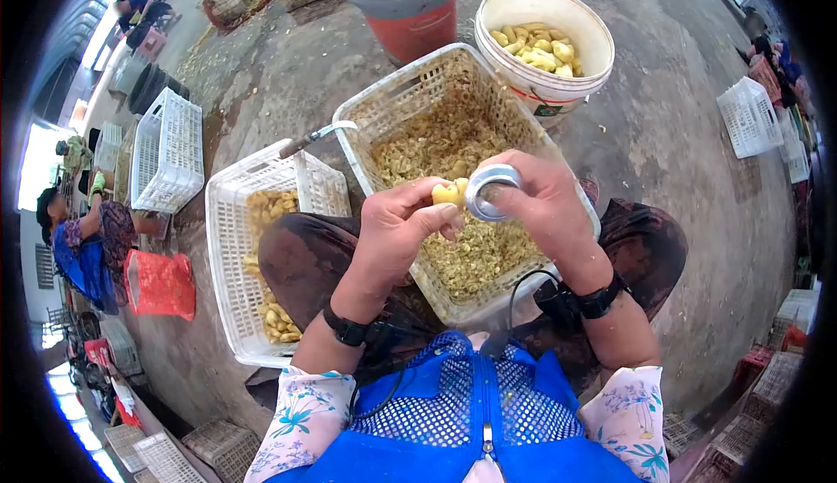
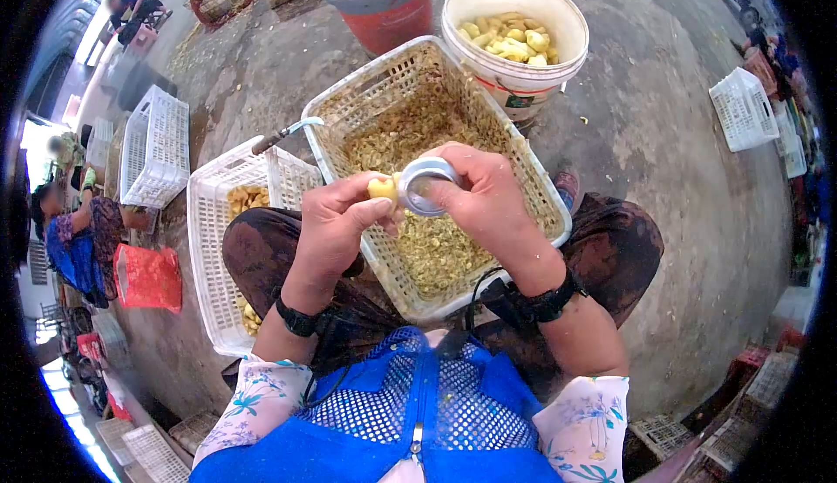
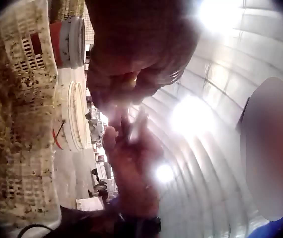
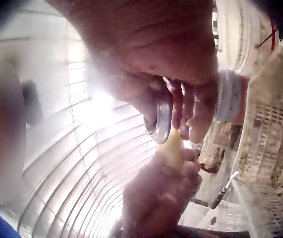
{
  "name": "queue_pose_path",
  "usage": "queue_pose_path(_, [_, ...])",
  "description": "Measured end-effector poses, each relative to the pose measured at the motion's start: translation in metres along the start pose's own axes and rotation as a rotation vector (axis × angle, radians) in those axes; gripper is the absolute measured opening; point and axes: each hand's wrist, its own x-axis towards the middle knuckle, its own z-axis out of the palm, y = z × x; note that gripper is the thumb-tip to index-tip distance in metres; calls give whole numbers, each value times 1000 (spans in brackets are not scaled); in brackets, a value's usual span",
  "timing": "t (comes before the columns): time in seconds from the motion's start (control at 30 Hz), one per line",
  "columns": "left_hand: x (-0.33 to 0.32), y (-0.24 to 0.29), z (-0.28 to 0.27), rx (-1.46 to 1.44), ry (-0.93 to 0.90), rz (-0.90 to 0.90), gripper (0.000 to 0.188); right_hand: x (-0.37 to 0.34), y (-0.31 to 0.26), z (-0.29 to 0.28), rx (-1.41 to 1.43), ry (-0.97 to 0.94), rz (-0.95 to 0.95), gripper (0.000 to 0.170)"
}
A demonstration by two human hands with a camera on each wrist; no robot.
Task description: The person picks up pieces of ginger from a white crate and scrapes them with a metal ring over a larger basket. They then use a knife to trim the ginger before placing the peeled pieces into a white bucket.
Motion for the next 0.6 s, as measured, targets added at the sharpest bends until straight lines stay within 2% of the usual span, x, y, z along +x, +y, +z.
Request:
queue_pose_path(0.1, [-1, 0, 4, 151, -36, 93, 22, -1, 4, 3, -114, 35, -59, 7])
queue_pose_path(0.2, [0, -1, -1, 162, -79, 57, 21, -1, 6, 2, -186, 30, -52, 6])
queue_pose_path(0.3, [-3, 2, -1, 249, -102, 87, 22, -2, 8, -2, -212, 15, -16, 5])
queue_pose_path(0.4, [-3, 7, -3, 311, -82, 71, 23, -3, 14, -13, -203, 36, 114, 5])
queue_pose_path(0.5, [-4, 3, -5, 189, -6, 92, 25, 3, 3, -25, -160, -46, 116, 13])
queue_pose_path(0.6, [-2, 0, -2, 140, -36, 125, 26, 1, -1, -7, -120, 12, -41, 3])
